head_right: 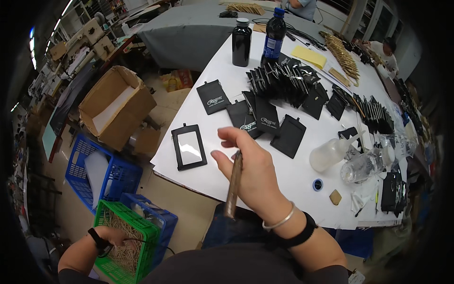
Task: The person walks to a workbench in a factory and begins assembling small black electronic devices. They use a white cloth to wipe the surface of a device, then use a small metal tool to apply a dark substance from a cap onto the device. The person repeats this process on multiple units, handling them one at a time.
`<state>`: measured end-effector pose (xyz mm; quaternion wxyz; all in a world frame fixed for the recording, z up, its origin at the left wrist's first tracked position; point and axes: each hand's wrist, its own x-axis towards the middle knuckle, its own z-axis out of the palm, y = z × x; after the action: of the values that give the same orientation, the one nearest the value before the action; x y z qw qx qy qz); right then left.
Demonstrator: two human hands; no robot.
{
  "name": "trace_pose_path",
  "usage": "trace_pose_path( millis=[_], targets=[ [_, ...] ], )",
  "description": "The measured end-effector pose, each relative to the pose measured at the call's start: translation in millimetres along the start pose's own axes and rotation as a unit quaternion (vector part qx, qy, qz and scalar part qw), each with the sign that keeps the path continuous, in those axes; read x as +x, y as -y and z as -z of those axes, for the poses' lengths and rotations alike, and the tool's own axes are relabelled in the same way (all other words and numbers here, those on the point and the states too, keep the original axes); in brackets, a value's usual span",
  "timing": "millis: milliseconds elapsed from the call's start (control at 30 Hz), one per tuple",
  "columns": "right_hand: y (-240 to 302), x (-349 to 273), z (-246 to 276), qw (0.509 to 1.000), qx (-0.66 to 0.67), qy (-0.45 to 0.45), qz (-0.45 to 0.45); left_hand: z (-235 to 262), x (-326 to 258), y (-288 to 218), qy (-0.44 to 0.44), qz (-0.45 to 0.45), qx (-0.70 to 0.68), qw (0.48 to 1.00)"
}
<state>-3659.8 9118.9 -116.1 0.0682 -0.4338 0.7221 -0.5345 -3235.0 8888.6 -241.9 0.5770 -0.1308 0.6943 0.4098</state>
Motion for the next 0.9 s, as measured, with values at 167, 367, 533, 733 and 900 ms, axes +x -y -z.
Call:
trace_pose_path(
  millis=[167, 367, 533, 733, 900],
  targets=[
    [-65.4, 42.1, -25.6, 0.979, -0.198, -0.042, -0.009, 63.1, -33.0, -178.2, -0.037, -0.421, 0.063, 0.904],
    [-92.4, 83.5, -56.8, 0.938, -0.345, 0.023, 0.038, 49.4, -140.6, -207.3, -0.169, -0.419, 0.183, 0.873],
    [-101.3, 101.0, -101.0, 0.867, -0.497, 0.001, -0.028, 71.3, -91.2, -226.3, -0.124, -0.58, 0.103, 0.799],
    [-97.1, 114.5, -111.4, 0.888, -0.445, -0.009, -0.112, 81.5, -49.5, -256.1, -0.281, -0.551, -0.087, 0.781],
    [-116.4, 111.5, -91.0, 0.864, -0.478, -0.039, -0.152, 82.3, 2.2, -280.6, -0.345, -0.437, -0.054, 0.829]
  ],
)
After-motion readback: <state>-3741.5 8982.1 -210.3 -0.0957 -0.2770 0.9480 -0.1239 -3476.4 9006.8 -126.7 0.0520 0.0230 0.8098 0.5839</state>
